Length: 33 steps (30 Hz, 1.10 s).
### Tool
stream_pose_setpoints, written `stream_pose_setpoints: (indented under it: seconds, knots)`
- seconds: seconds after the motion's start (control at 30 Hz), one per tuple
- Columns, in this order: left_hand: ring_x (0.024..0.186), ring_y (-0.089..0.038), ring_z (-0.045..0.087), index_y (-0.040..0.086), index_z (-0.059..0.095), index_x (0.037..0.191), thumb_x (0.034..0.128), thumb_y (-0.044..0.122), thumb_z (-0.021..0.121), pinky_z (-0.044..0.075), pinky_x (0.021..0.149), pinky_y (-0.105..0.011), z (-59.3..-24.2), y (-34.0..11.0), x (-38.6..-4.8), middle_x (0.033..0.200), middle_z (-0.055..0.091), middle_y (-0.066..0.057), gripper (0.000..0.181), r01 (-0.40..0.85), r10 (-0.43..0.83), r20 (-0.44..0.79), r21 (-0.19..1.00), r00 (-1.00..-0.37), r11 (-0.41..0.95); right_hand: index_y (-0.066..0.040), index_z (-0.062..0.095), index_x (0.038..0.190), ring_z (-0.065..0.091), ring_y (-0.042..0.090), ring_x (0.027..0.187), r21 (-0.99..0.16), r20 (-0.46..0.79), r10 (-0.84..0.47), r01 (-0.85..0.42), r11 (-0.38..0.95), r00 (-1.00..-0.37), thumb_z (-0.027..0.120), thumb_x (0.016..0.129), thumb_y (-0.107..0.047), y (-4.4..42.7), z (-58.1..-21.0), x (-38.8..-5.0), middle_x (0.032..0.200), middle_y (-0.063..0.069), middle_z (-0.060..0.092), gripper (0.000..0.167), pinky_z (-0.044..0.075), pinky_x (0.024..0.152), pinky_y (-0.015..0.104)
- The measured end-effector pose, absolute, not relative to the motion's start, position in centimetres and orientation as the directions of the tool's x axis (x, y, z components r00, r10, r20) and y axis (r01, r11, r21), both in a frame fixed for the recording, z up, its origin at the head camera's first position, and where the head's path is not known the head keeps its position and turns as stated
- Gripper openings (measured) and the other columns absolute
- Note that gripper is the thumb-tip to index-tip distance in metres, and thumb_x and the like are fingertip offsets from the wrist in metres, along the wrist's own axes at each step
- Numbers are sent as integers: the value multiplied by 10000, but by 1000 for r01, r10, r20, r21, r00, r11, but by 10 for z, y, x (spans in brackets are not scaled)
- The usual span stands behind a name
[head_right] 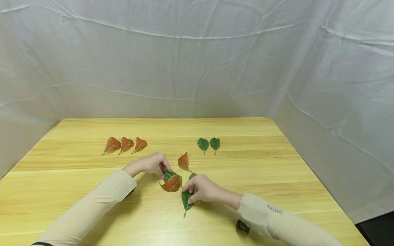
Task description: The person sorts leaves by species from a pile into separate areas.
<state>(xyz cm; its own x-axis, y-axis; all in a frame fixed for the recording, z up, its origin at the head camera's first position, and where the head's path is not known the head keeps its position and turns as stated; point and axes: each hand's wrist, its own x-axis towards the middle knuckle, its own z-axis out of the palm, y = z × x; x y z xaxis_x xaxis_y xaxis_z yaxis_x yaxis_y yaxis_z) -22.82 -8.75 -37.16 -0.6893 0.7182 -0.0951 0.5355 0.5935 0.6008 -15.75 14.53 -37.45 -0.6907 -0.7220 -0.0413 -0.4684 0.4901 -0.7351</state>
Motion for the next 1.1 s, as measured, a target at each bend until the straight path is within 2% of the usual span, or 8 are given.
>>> stream_pose_setpoints:
  seconds: [0.43, 0.6, 0.77, 0.97, 1.1]
  knots:
    - [682, -111, 559, 21, 712, 855, 617, -71, 760, 452, 591, -175, -374, -88, -229, 795, 662, -33, 259, 530, 712, -95, 602, -696, 597, 16, 671, 973, 424, -1, 566, -615, -28, -757, -586, 528, -653, 757, 668, -26, 143, -378, -158, 701, -48, 524, 319, 423, 529, 176]
    - [679, -110, 554, 21, 712, 854, 617, -67, 762, 449, 589, -173, -373, -88, -229, 792, 660, -30, 258, 534, 712, -95, 596, -695, 600, -18, 691, 970, 407, 22, 583, -557, -26, -773, -633, 537, -633, 767, 666, -67, 142, -377, -156, 712, -57, 490, 317, 398, 535, 163]
    - [680, -108, 553, 18, 710, 855, 617, -63, 763, 446, 590, -167, -371, -87, -228, 795, 660, -32, 257, 532, 711, -98, 594, -697, 604, -30, 700, 962, 386, 6, 566, -536, -20, -789, -659, 527, -614, 766, 667, -77, 142, -376, -154, 834, -42, 492, 305, 393, 535, 155]
    - [664, -98, 542, 12, 710, 855, 616, -72, 759, 443, 577, -170, -371, -87, -228, 785, 660, -35, 257, 527, 709, -98, 600, -698, 601, -8, 705, 914, 428, -23, 557, -559, -16, -800, -657, 505, -600, 760, 673, -50, 142, -376, -154, 1035, 86, 542, 250, 425, 550, 147]
    - [645, -74, 520, 12, 709, 854, 617, -76, 756, 439, 568, -173, -372, -87, -228, 774, 656, -29, 258, 528, 709, -97, 600, -698, 601, -17, 708, 873, 462, -18, 571, -565, -16, -804, -658, 498, -594, 755, 679, -53, 142, -376, -155, 1078, 119, 561, 203, 429, 554, 145]
